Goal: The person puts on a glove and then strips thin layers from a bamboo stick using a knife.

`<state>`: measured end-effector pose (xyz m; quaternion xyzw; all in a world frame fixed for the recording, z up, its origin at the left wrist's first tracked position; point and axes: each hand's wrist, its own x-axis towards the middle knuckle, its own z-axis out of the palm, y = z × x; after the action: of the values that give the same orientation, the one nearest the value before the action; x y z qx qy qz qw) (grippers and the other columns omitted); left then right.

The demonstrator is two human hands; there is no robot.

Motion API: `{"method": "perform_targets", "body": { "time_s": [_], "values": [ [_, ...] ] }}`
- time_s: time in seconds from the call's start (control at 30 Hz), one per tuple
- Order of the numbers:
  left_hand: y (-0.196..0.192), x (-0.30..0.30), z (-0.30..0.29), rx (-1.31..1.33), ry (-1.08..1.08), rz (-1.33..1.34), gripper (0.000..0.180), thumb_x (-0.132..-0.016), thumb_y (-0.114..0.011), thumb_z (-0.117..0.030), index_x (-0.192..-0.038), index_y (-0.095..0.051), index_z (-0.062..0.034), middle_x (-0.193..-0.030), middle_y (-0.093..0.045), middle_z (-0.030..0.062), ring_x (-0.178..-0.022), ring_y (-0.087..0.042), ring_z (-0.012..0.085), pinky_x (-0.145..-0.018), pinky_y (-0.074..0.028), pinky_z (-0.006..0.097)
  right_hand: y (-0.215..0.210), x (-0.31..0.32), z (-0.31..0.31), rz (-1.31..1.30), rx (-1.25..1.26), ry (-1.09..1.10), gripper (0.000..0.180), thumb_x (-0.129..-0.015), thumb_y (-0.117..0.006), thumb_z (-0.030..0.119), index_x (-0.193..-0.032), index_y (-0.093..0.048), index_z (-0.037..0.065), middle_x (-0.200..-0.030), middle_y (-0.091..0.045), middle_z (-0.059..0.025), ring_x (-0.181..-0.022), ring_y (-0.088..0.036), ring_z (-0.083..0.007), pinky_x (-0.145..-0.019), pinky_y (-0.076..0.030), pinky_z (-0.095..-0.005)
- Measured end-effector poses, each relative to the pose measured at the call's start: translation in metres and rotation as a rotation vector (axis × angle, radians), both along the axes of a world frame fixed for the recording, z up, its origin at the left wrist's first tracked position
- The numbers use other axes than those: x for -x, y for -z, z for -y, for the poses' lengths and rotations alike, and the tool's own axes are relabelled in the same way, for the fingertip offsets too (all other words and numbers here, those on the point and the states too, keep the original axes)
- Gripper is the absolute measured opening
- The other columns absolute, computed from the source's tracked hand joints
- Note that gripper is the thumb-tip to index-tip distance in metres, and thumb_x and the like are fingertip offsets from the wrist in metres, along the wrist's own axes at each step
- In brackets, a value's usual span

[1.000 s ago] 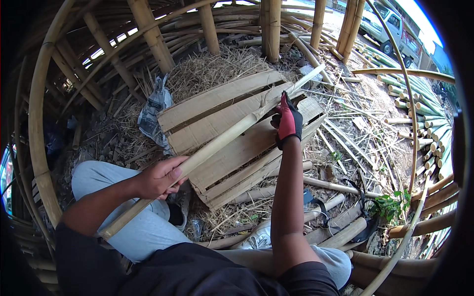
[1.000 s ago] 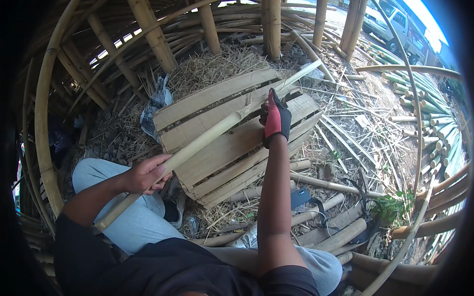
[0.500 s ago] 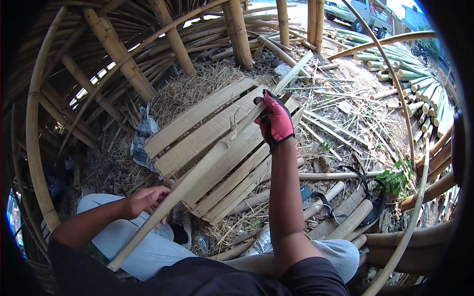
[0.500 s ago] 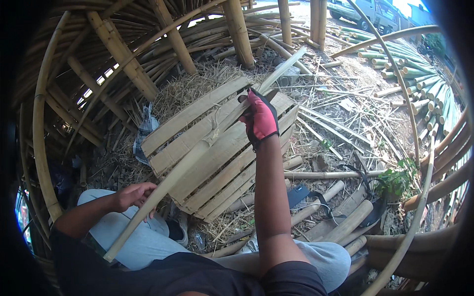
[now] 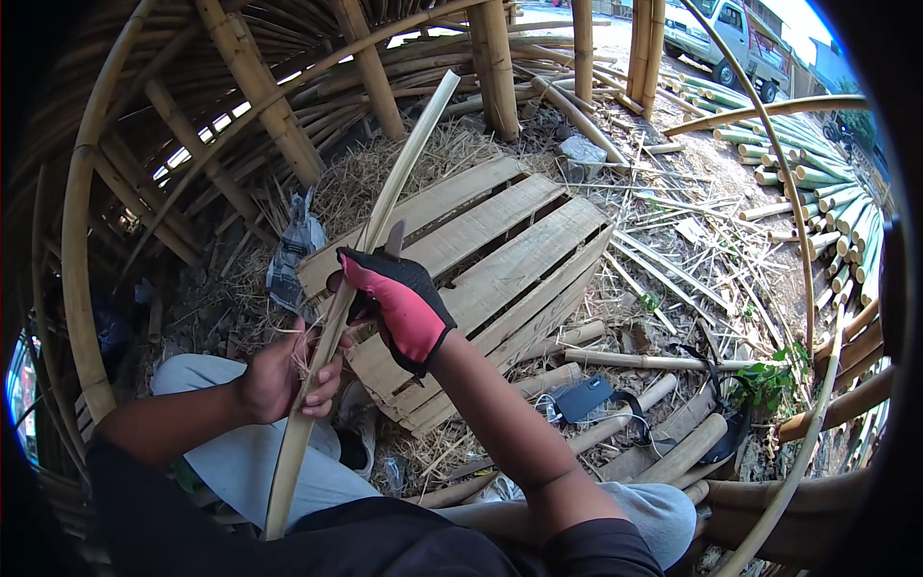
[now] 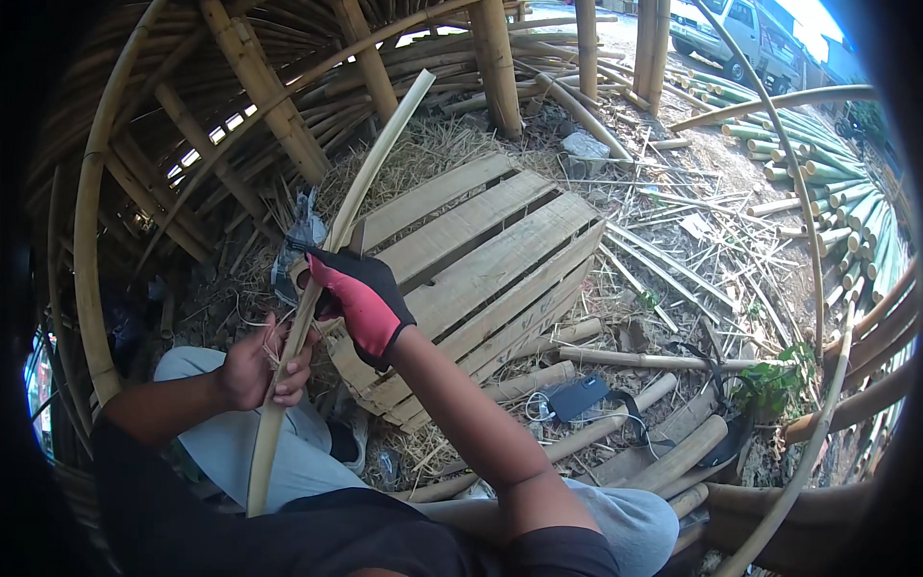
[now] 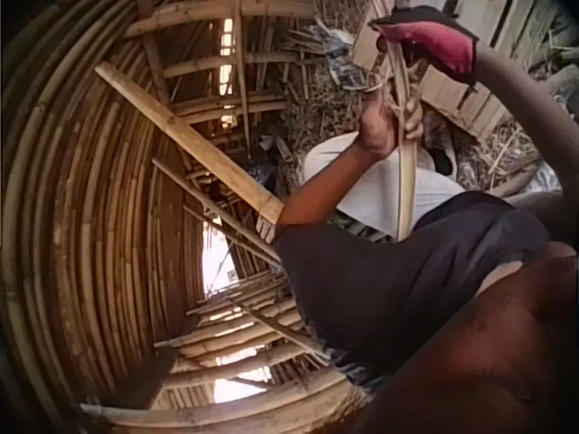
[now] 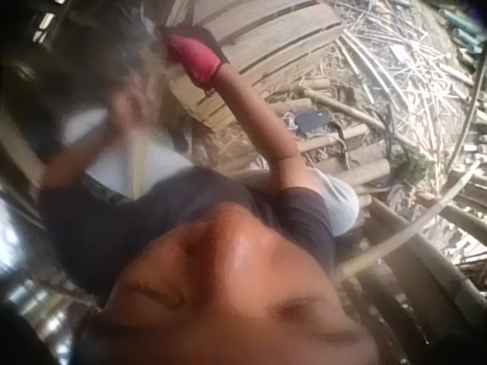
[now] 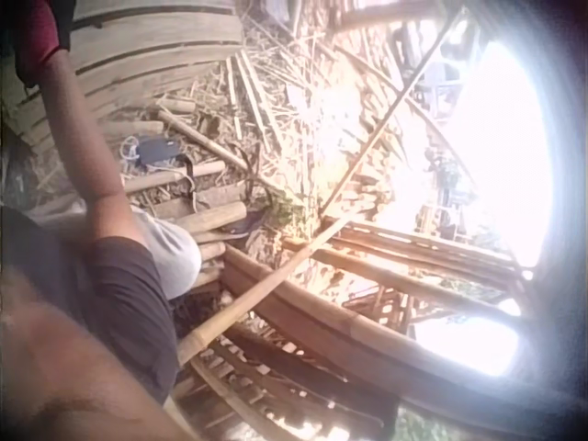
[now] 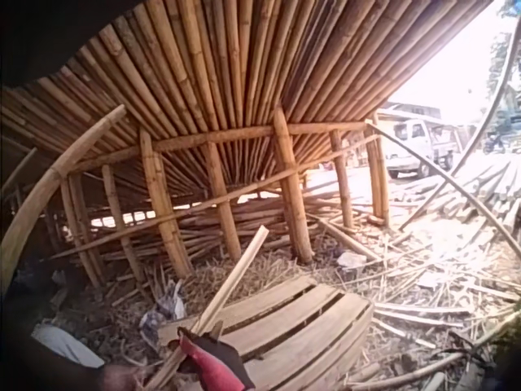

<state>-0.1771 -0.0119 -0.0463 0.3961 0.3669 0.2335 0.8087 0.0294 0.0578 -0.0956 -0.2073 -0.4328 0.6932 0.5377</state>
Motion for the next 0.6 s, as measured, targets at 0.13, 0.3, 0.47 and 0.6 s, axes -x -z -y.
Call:
{"method": "perform_targets", "body": {
  "time_s": [0.13,0.3,0.47,0.6],
  "values": [
    [0.019,0.019,0.015,0.226,-0.160,0.070,0.043,-0.102,-0.037,-0.057,-0.107,-0.050,-0.0164,-0.070,-0.034,-0.0028,-0.049,-0.030,0.0095,-0.045,-0.028,0.027,-0.026,-0.016,0.005,0.331,0.084,0.013,0.047,-0.096,-0.063,0.046,-0.103,-0.071,0.001,-0.076,-0.063,-0.0059,-0.061,-0.057,-0.0118,-0.058,-0.047,-0.0284],
    [0.027,0.023,0.027,0.302,-0.003,0.115,0.036,-0.102,-0.040,-0.053,-0.095,-0.044,-0.0176,-0.071,-0.034,-0.0027,-0.049,-0.032,0.0099,-0.044,-0.028,0.025,-0.015,-0.069,-0.023,0.423,0.159,0.272,0.064,-0.096,-0.045,0.067,-0.080,-0.056,0.006,-0.067,-0.048,0.0009,-0.061,-0.041,-0.0105,-0.058,-0.033,-0.0278],
    [0.032,0.015,0.034,0.381,0.035,0.012,0.033,-0.105,-0.035,-0.048,-0.095,-0.042,-0.0172,-0.070,-0.038,-0.0020,-0.047,-0.035,0.0085,-0.043,-0.029,0.024,-0.055,-0.085,-0.025,0.985,-0.055,0.368,0.058,-0.101,-0.046,0.055,-0.105,-0.061,-0.001,-0.084,-0.062,-0.0114,-0.082,-0.060,-0.0236,-0.081,-0.048,-0.0365],
    [0.038,0.012,0.037,0.347,0.078,-0.148,0.037,-0.105,-0.032,-0.049,-0.095,-0.041,-0.0144,-0.063,-0.039,0.0000,-0.045,-0.045,0.0128,-0.042,-0.039,0.029,-0.039,-0.095,-0.017,1.493,-0.464,0.231,0.035,-0.100,-0.056,0.027,-0.127,-0.060,0.007,-0.091,-0.064,-0.0195,-0.087,-0.065,-0.0393,-0.077,-0.051,-0.0462]
  ]
}}
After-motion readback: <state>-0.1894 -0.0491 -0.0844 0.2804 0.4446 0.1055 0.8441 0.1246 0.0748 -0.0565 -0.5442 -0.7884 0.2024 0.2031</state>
